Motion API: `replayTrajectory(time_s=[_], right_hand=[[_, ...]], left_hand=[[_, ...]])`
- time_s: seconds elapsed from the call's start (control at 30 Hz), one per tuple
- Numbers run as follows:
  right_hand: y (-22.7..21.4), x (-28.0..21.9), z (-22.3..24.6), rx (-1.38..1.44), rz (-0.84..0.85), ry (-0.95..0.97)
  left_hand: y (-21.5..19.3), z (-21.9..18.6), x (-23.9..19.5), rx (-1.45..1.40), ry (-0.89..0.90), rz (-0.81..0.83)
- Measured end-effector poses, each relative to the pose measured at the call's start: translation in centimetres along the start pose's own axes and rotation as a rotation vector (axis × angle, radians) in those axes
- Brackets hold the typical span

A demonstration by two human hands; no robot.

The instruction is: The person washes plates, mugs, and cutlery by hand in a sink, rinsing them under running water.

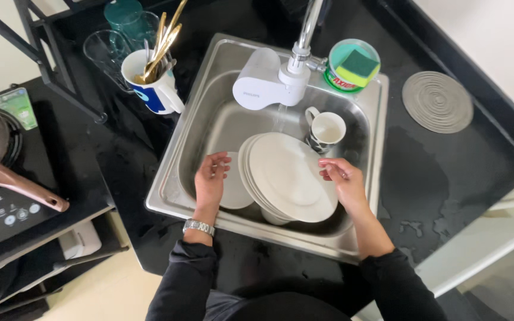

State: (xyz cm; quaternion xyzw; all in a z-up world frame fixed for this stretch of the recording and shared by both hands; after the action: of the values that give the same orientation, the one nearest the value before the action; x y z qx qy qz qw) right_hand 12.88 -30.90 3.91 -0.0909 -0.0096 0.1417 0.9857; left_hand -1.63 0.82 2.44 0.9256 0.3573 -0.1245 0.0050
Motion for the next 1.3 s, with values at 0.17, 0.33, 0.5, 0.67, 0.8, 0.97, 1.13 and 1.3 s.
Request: replayTrajectory(time_s=[0.17,0.33,0.5,0.67,0.8,0.97,1.13,1.3], right_hand=[[2.6,1.1,-2.7,-0.011,0.021,-0.028],[0.8,4.2,-3.0,-0.15,-0.065,-0.161],[2.8,5.3,1.9,0.16,-0.059,-0.025],[12.9,8.1,1.9,0.458,0.203,0.107],[15.5,9.3,5.3,0.304,0.504,0.257],[5.8,9.9,3.9,-0.294,0.462,-0.01],[-2.3,5.6,-0.8,-0.851,0.251,-0.032],[-3.0,0.9,-5.7,-0.963,0.241,0.163]], left_hand=[[0.1,-0.3,-0.2,0.025,-0.013,0.036],[0.4,-1.0,-0.1,-0.055,-0.08,-0.003],[0.0,-0.1,0.4,-0.09,-0.04,-0.038],[0.0,-0.7,0.0,-0.052,-0.003,-0.042],[0.1,-1.4,-0.4,-0.01,-0.001,-0.031],[0.1,-0.6,0.5,-0.056,-0.027,-0.032],[-0.3,-2.0,-0.6,-0.111,-0.04,-0.041],[0.0,-0.7,0.0,-0.051,-0.014,-0.006]])
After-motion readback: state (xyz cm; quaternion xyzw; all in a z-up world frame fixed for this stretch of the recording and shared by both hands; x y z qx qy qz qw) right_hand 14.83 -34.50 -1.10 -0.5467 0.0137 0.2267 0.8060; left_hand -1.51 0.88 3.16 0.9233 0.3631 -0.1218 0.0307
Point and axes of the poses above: each hand's wrist, its own x-axis towards the middle knuckle, its own y-axis out of the palm, z = x × y, the point moved 3 cm from there along x, towards the middle knuckle, and after that the axes turned 3 degrees about -y, right-handed, at the moved point
